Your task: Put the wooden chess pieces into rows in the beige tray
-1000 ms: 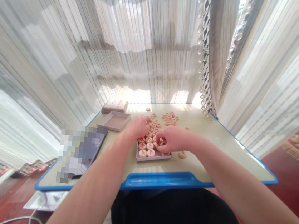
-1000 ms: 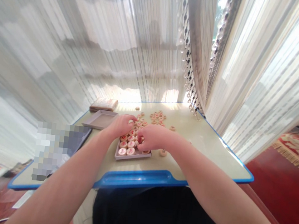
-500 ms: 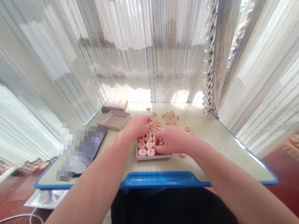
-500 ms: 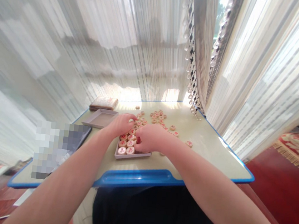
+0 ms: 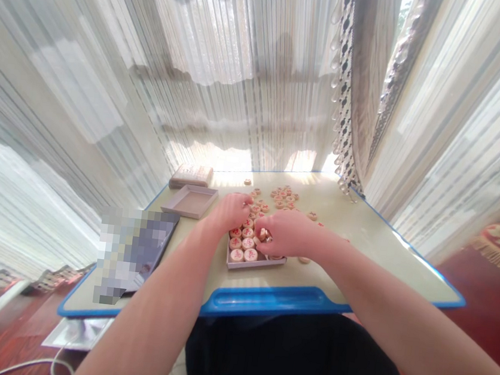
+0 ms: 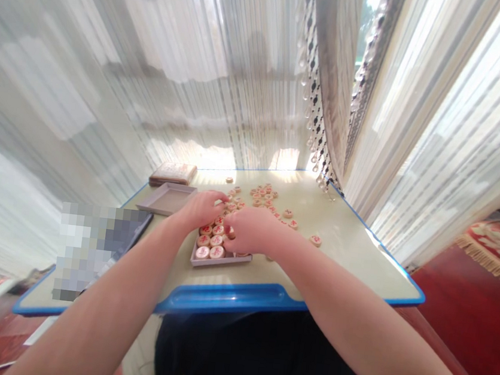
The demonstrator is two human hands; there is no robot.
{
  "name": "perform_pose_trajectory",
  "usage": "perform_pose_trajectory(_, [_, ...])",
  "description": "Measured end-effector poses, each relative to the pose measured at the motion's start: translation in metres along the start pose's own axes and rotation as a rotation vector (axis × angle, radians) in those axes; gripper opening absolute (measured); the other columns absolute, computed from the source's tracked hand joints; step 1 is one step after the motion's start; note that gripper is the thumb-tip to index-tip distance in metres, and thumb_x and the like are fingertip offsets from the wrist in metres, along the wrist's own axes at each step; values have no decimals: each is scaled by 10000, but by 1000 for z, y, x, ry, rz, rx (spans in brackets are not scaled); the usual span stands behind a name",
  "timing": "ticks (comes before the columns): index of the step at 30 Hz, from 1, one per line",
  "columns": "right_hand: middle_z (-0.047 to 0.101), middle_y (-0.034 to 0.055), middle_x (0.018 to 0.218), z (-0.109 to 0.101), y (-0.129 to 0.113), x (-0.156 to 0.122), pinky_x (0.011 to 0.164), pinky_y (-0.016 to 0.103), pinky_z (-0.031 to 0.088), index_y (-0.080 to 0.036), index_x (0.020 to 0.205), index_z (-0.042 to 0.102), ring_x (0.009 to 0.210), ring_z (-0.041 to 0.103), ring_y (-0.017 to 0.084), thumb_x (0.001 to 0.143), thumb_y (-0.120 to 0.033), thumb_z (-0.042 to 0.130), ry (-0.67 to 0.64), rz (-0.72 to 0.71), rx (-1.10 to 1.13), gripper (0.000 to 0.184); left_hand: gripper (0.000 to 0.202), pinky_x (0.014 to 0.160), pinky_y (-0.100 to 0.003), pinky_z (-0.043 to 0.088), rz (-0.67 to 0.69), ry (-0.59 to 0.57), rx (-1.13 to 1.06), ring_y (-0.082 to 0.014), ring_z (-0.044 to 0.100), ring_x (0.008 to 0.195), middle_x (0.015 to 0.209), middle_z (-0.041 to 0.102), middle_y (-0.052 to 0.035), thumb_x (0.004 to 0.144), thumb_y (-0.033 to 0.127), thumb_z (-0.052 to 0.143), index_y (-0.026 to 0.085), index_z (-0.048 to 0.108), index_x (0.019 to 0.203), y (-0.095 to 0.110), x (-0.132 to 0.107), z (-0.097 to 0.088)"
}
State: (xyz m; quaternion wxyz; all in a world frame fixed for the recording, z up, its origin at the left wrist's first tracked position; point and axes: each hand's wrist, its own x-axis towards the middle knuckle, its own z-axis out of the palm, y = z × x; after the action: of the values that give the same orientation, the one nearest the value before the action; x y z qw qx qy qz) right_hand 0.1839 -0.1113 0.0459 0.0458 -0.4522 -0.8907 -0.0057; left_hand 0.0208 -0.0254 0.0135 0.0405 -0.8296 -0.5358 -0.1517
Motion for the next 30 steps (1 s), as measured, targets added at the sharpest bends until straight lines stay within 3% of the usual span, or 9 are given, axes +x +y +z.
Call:
perform_pose_trajectory(15, [679, 31, 769, -3, 1, -1, 523, 257, 305, -246, 912, 660, 678, 591, 189, 706, -388, 516, -56, -12, 39, 289, 346, 941, -246, 434, 5, -1, -9, -183, 603, 1029, 1073, 679, -40, 769, 190, 439, 200, 682, 1016, 0, -2, -2])
perform_pose_trajectory(30, [670, 36, 700, -3, 0, -2, 517, 258, 336, -237, 810, 693, 669, 603, 194, 711, -406, 520, -96, -16, -24, 261, 342, 935, -256, 441, -5, -6, -5, -188, 603, 1025, 1066, 680, -37, 770, 205, 443, 214, 683, 1014, 0, -2, -2])
